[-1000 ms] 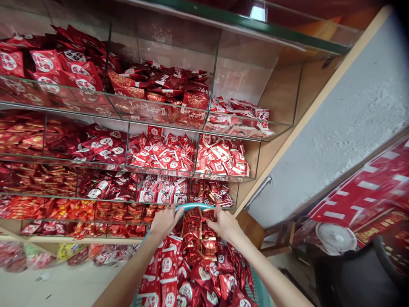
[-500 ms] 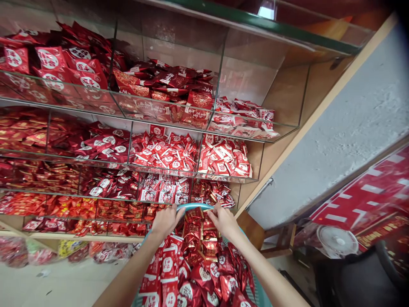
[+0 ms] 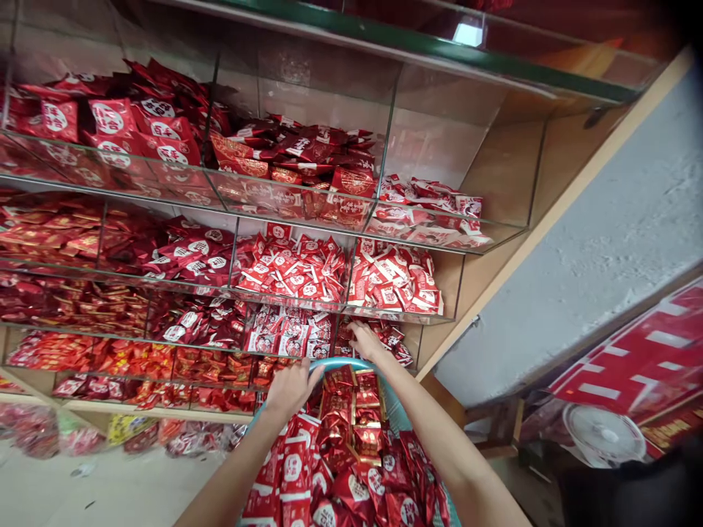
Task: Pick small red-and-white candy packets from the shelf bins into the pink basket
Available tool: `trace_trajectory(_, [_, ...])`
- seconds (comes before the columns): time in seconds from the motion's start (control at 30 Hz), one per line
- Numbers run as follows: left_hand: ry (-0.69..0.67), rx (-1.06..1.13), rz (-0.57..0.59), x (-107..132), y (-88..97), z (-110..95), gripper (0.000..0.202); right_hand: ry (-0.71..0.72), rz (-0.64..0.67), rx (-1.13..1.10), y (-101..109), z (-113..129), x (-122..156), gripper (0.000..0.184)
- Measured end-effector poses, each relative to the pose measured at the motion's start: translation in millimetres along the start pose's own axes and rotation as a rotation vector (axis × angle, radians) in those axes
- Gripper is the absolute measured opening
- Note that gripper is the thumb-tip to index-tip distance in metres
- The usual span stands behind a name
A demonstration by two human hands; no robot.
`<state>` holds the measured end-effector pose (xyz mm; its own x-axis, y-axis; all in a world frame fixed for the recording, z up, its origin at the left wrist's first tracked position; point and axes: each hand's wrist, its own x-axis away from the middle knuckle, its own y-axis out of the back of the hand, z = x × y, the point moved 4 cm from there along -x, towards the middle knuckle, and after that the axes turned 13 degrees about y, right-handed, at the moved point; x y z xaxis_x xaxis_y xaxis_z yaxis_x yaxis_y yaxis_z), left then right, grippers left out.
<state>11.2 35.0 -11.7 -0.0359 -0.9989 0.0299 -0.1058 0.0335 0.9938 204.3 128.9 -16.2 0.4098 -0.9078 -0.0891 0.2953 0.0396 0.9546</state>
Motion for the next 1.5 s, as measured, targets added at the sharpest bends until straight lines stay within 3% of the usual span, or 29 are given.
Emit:
trace_trajectory(0.17, [0.020,0.012,-0.006,-1,-1.1,0,0.065,-0.010,0.053,0.022,-12,0,-23,0.045])
trace_trajectory(0.3, [0.021,-0.003,-0.001,-2,-1.2,1,0.066,0.033,0.074,0.015,-14,7,-22,0.030])
trace_trajectory(0.43, [0.006,-0.005,0.013,-2,-0.3,1,0.065,0.114,0.236,-0.051,-22,13,-21,0.019])
trace_trajectory(0.73, [0.008,0.007,-0.022,-3,-1.1,0,0.065,0.074,0.470,0.005,-34,9,-28,0.045])
trace_trajectory(0.93, [0.034,0.008,0.008,-2,0.2,1,0.067,0.045,0.585,0.021,-29,-2,-19,0.036])
trace_trajectory(1.23, [0.016,0.010,-0.010,-4,-1.2,1,0.067,0.058,0.495,-0.021,-16,-23,3,0.048])
trace_trajectory(1.5, [0.021,-0.001,-0.002,-1,3.5,0,0.066,0.054,0.363,-0.004,-1,-19,8,0.024])
